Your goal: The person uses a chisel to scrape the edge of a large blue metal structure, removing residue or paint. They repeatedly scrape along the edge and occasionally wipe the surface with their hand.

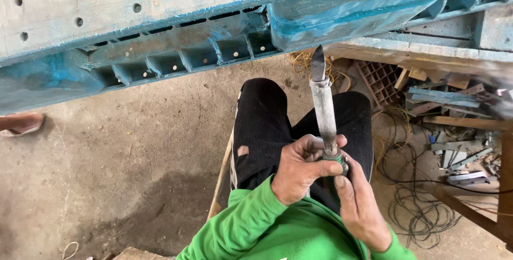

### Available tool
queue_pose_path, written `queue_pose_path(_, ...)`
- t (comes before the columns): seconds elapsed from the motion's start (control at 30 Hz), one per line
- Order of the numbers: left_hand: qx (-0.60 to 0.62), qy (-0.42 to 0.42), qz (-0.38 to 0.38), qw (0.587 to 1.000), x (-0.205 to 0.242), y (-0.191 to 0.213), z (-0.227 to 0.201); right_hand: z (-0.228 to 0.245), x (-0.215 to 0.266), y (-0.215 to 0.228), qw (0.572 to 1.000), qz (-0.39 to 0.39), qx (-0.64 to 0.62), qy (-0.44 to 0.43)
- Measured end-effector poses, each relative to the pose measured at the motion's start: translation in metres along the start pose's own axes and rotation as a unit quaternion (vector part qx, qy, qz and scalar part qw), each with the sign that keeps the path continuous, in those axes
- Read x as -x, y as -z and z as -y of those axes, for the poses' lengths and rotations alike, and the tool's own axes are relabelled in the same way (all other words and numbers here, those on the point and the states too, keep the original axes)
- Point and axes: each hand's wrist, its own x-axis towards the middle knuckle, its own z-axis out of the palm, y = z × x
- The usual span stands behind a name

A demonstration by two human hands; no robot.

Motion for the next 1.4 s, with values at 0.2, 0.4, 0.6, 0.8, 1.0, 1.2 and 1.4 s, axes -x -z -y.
queue_pose_path(0.2,0.045,-0.024,0.005,0.999,0.002,-0.009,0.018,-0.021,-0.012,0.010,0.997,-0.053,0.018,0.048)
queue_pose_path(0.4,0.009,-0.010,0.040,0.999,-0.020,-0.006,0.016,-0.006,-0.036,0.039,0.985,-0.060,0.151,0.061)
queue_pose_path(0.6,0.012,-0.025,0.053,0.998,-0.031,-0.007,0.015,0.009,-0.049,0.044,0.978,-0.070,0.185,0.066)
queue_pose_path(0.8,0.015,-0.021,0.048,0.999,-0.035,-0.003,0.015,0.007,-0.056,0.044,0.979,-0.067,0.186,0.049)
queue_pose_path(1.0,0.022,-0.030,0.052,0.998,-0.041,0.001,0.020,0.010,-0.062,0.044,0.980,-0.060,0.184,0.047)
queue_pose_path(1.2,-0.056,-0.075,0.014,0.995,-0.047,-0.015,-0.003,0.017,-0.071,0.049,0.966,-0.072,0.240,0.054)
queue_pose_path(1.4,-0.454,-0.462,-0.188,0.739,-0.036,-0.022,-0.093,0.032,-0.077,0.068,0.922,-0.079,0.343,0.163)
